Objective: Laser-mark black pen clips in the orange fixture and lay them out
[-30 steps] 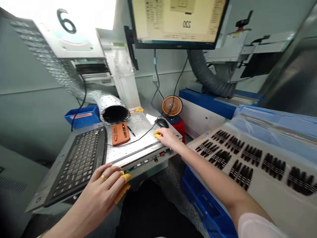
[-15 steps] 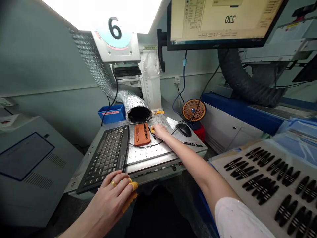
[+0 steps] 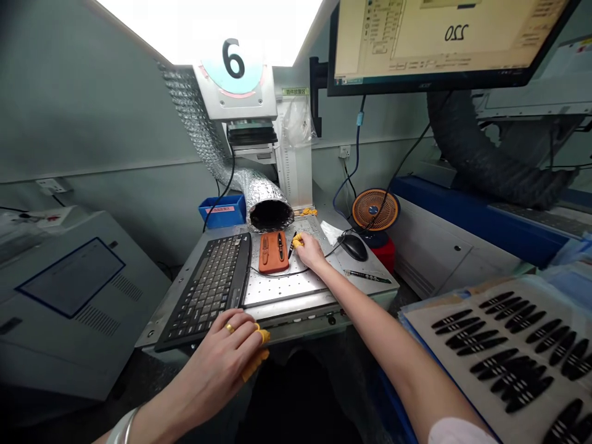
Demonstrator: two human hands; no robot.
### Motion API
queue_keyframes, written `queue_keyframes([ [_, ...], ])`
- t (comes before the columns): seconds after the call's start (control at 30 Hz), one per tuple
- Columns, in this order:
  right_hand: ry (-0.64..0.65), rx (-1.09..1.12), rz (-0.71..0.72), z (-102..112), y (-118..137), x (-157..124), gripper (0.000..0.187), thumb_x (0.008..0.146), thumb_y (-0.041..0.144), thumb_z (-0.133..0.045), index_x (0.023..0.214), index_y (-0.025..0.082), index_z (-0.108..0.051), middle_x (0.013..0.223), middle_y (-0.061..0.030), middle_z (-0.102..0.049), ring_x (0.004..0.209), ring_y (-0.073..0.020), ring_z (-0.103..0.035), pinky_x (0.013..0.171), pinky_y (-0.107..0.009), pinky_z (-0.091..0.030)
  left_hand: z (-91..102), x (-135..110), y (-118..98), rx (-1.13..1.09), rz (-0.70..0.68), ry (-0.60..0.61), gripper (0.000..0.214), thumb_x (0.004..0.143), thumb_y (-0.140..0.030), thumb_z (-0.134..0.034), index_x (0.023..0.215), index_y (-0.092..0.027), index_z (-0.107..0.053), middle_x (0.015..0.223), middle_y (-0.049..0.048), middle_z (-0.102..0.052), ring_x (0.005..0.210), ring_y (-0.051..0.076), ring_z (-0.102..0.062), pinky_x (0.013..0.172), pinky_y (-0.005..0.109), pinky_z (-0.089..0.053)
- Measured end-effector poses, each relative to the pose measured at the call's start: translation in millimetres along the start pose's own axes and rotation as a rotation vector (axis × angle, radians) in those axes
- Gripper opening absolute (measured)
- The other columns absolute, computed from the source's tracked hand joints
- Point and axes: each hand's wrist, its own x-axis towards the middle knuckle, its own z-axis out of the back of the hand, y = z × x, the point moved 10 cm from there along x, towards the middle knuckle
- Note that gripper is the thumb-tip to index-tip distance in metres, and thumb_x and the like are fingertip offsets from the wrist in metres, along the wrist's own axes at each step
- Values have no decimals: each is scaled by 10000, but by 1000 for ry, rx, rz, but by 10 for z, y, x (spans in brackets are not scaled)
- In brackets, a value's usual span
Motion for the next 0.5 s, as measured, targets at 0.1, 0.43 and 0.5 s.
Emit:
queue_keyframes([
  [0.1,-53,158,41,-30,-43,-47,162,799,244,-424,878,174,-547,767,-5,-610,655,-143,-592,609,-235,-416,47,91,5,14,11,4,68,865,-124,-444,833,-176,-473,847,16,-520,844,167,-448,911,393,-337],
  [0.43,-173,81,99,96,34,-164,228,787,294,-396,926,179,-536,776,-48,-615,720,-203,-581,646,-283,-398,72,380,346,-46,148,-28,124,914,-271,-419,903,-189,-512,905,24,-566,891,169,-502,850,349,-351],
  [0.5,-170,70,97,95,49,-170,231,799,294,-385,934,179,-533,786,-48,-614,723,-201,-579,650,-282,-391,41,440,461,-84,186,-42,133,914,-286,-428,906,-187,-516,919,20,-576,883,162,-510,843,340,-349],
])
